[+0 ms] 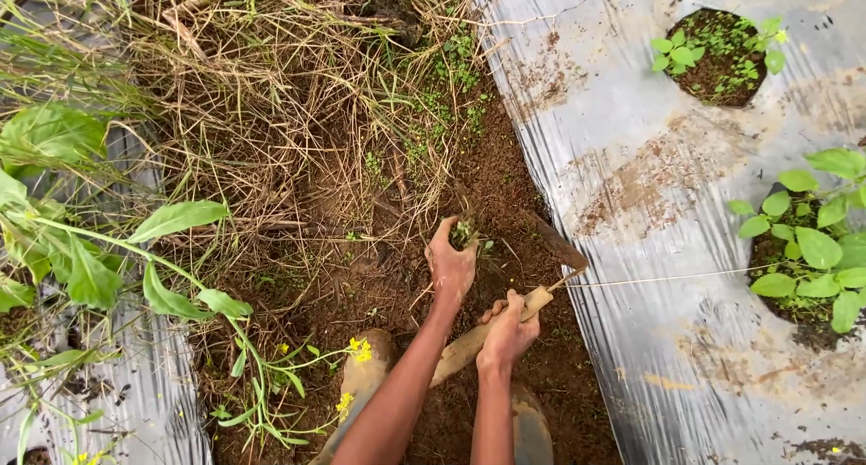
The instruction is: The person uses a hoe to clear weeds and dry grass from the soil between rows of plastic mulch. They then pull weeds by hand and plant a small green seedling into a hole in the plastic sheeting, patting the soil around its base.
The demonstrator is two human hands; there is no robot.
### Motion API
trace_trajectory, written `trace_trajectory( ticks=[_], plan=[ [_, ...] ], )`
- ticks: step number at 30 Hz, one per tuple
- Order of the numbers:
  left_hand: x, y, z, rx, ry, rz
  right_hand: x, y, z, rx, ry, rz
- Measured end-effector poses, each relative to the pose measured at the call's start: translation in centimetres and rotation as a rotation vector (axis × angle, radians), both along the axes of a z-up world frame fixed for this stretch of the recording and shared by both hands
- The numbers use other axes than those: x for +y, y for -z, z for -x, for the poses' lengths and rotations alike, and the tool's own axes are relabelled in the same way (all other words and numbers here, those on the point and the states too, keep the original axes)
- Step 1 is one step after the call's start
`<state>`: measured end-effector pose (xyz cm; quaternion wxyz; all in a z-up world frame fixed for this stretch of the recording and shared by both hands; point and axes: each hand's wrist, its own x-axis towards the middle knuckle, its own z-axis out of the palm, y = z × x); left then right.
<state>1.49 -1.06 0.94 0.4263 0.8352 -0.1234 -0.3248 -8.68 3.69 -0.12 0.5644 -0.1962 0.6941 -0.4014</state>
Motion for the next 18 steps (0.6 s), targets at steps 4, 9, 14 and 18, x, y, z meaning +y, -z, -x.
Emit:
trace_trajectory(
  ticks=[4, 9, 14, 18],
  plan=[
    [-0.1, 5.0, -0.1, -0.111, 0.096, 0.1, -0.1, -0.9, -0.1, 0.007, -0.022, 0.005],
    [-0.3, 3.8, 2.2, -0.319, 0.389, -0.066, -0.3, -0.6, 0.0, 0.036, -0.034, -0.009],
    [-1.2, 4.5, 1.5, -0.396, 0.435, -0.167, -0.1, 0.4, 0.2, 0.035, -0.045, -0.001],
    [-1.8, 9.2, 0.2, -0.478, 0.567, -0.242, -0.3, -0.6, 0.2, 0.016, -0.025, -0.003]
  ],
)
